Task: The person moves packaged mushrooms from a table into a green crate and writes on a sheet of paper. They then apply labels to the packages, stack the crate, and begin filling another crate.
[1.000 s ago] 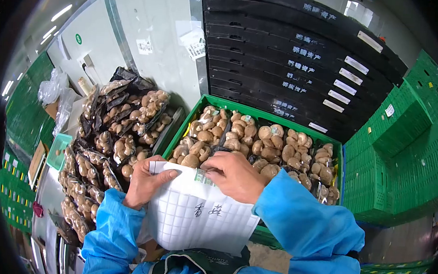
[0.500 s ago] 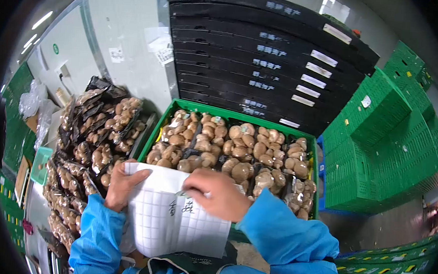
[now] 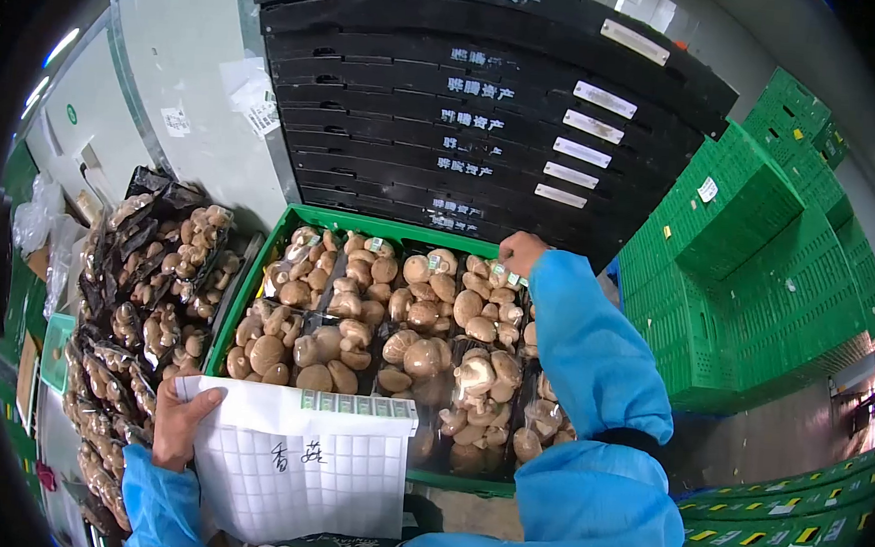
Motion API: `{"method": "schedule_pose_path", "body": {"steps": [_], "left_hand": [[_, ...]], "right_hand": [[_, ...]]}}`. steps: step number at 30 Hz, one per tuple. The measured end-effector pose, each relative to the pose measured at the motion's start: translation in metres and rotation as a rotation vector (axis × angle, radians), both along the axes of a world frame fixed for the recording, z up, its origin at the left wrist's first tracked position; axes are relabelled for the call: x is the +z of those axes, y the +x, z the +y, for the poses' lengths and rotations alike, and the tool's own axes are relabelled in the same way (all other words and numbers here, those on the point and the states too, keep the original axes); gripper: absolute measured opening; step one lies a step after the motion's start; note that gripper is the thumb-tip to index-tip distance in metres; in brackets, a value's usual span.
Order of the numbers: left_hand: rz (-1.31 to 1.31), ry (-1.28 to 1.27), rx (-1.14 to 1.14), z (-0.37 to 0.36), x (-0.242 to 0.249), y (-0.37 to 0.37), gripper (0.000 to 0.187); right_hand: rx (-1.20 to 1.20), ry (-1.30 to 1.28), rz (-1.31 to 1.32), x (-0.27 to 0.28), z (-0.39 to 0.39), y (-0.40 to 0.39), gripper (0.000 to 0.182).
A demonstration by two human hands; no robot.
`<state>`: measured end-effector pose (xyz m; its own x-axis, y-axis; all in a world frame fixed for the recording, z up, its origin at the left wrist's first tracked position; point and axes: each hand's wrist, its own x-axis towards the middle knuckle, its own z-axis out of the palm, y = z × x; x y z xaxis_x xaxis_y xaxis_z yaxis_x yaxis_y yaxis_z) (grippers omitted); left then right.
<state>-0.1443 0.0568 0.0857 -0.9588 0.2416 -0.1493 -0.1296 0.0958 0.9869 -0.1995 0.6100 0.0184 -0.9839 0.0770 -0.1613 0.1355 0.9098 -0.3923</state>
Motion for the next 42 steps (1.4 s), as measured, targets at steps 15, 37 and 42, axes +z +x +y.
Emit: {"method": "schedule_pose_path", "body": {"steps": [15,37,42], "left_hand": [[0.075,-0.003,0.035,-0.006,-0.005,0.006,0.023],[0.049,-0.027,0.099,-0.085,0.006,0.030,0.015],[0.068,-0.048,0.126,-0.113,0.002,0.034,0.016]], "right_hand": [[-0.028,-0.028,0.008,0.017,0.070,0.083,0.022],[0.679,-0.700,-0.293,0.040,-0.299,-0.077,0.036],[0.636,-0.652,-0.308,0.013,-0.336,-0.113,0.034]]}}
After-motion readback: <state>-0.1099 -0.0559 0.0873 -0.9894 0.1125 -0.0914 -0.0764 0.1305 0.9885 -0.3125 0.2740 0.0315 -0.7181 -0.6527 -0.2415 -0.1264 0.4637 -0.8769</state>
